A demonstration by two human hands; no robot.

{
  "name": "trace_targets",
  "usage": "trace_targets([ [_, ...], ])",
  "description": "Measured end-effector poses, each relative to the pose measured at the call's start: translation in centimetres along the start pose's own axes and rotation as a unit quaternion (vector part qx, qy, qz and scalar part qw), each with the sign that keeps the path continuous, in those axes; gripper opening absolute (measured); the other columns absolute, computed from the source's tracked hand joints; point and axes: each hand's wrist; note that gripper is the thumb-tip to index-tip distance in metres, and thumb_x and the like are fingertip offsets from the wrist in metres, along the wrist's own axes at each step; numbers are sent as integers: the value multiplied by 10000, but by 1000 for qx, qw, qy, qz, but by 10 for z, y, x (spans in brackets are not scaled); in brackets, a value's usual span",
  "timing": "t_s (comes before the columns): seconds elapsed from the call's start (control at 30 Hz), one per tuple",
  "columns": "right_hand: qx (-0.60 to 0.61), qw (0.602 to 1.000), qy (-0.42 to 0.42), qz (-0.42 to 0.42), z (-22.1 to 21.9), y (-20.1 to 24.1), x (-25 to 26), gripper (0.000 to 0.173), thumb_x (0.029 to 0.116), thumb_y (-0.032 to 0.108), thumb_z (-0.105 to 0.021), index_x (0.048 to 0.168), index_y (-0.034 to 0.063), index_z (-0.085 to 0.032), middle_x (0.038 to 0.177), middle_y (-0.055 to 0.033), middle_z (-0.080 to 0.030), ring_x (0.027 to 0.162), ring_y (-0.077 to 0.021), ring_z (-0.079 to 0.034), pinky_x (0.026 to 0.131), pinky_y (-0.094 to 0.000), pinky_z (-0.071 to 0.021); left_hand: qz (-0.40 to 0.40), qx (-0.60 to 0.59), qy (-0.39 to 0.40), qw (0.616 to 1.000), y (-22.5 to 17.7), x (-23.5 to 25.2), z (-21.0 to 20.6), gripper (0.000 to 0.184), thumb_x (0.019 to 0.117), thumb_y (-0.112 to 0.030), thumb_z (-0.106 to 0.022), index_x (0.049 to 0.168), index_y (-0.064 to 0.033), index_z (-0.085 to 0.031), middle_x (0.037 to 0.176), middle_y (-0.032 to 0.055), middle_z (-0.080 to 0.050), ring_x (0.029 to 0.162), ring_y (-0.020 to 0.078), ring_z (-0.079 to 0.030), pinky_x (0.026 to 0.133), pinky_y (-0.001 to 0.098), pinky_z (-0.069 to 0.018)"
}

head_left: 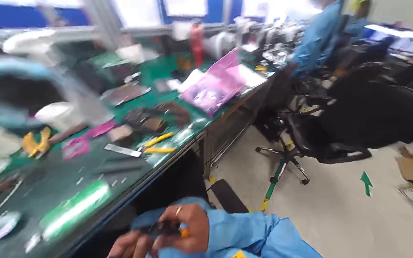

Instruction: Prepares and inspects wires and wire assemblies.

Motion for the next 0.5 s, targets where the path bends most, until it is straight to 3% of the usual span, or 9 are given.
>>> trace_targets([
  [0.1, 89, 994, 37, -42, -15, -3, -7, 429, 1037, 328, -565, 1143, -78, -653, 977, -106, -713, 852, -100, -679, 787, -292, -589, -86, 114, -118, 983, -16, -2, -4, 96, 1021, -209, -635, 1102, -191, -681, 972, -75, -729, 858, 74, -703, 804, 252, -610],
  [0.2, 184, 976, 73, -89, -20, -7, -11, 530, 1097, 448, -408, 1166, -30, -624, 916, -32, -691, 804, -69, -668, 749, -287, -599, -137, 110, -153, 972, -23, 6, -10, 57, 1002, -124, -654, 1041, -91, -680, 1064, 26, -729, 1029, 170, -709, 902, 336, -615],
  [0.33, 219, 968, 85, -90, -24, -8, -12, 467, 1106, 453, -360, 1147, 77, -635, 859, 68, -665, 807, -5, -650, 757, -225, -577, -144, 83, -183, 969, -25, 8, -19, 34, 940, -16, -681, 973, -20, -679, 1055, 104, -747, 1028, 196, -725, 869, 327, -628],
  [0.5, 213, 970, 85, -81, -22, -12, -13, 456, 1110, 435, -359, 1137, 68, -626, 902, 65, -661, 841, 2, -646, 771, -207, -571, -137, 89, -195, 967, -19, 7, -21, 51, 882, 17, -729, 911, 2, -690, 1051, 133, -741, 1024, 198, -724, 858, 313, -629],
])
Point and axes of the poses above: each hand's wrist, its own x-axis towards the middle knuckle, its own z-axis out of the back of the hand, y = z × x
